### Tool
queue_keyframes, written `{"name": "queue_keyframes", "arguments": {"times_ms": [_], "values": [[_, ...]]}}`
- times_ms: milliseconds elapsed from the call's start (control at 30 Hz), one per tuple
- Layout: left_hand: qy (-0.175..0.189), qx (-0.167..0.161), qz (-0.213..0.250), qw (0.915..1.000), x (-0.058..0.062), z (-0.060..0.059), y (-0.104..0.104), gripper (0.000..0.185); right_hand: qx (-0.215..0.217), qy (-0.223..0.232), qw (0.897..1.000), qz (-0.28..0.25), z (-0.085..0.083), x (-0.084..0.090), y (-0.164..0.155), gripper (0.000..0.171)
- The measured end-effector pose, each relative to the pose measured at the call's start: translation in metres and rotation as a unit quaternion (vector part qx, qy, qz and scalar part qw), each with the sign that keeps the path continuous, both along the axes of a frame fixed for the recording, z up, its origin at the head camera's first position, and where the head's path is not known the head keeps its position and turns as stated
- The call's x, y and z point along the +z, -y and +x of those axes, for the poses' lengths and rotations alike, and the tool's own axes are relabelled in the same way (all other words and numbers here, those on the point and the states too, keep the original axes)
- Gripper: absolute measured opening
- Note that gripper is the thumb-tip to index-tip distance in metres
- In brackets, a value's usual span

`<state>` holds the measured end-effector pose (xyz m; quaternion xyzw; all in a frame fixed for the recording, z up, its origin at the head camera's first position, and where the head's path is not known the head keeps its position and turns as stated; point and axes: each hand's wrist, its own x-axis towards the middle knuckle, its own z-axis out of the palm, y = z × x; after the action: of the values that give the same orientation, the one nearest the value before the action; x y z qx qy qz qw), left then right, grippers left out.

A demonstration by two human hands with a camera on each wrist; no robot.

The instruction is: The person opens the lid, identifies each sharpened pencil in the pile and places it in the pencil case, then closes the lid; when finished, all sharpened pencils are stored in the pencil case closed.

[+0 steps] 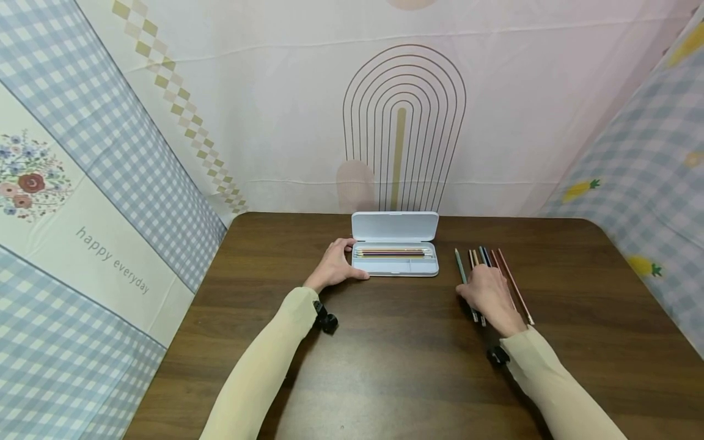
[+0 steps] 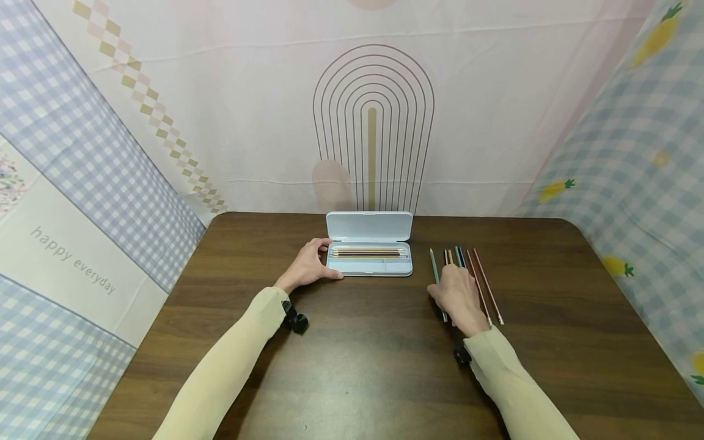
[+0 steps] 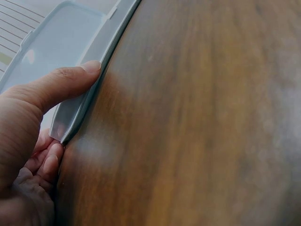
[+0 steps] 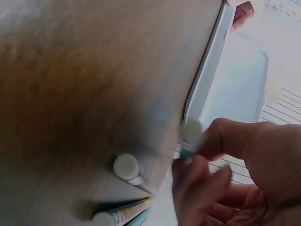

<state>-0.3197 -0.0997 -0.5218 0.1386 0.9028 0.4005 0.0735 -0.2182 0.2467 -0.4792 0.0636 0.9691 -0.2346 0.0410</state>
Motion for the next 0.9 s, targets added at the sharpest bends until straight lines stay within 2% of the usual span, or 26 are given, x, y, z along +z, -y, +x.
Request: {"name": "queue_keyframes", "arguments": {"times_ms": [200,367,500,900], "values": [[0.0,0.0,-0.001,1.0,0.0,0.0,0.0,0.097,-0.002,-0.046,0.999,-0.009,0.005,0.0,-0.003,0.05],[0.001,-0.001,0.002,1.0,0.001,0.0,0.0,0.097,0.007,-0.093,0.996,-0.001,0.01,0.004,-0.004,0.035],[0.0,0.0,0.003,1.0,0.0,0.0,0.001,0.098,0.019,-0.097,0.995,-0.006,0.014,0.01,0.0,0.021],[-0.003,-0.004,0.0,1.0,-0.001,-0.001,0.001,0.097,0.091,-0.133,0.987,-0.03,0.013,0.02,0.013,0.011]]}}
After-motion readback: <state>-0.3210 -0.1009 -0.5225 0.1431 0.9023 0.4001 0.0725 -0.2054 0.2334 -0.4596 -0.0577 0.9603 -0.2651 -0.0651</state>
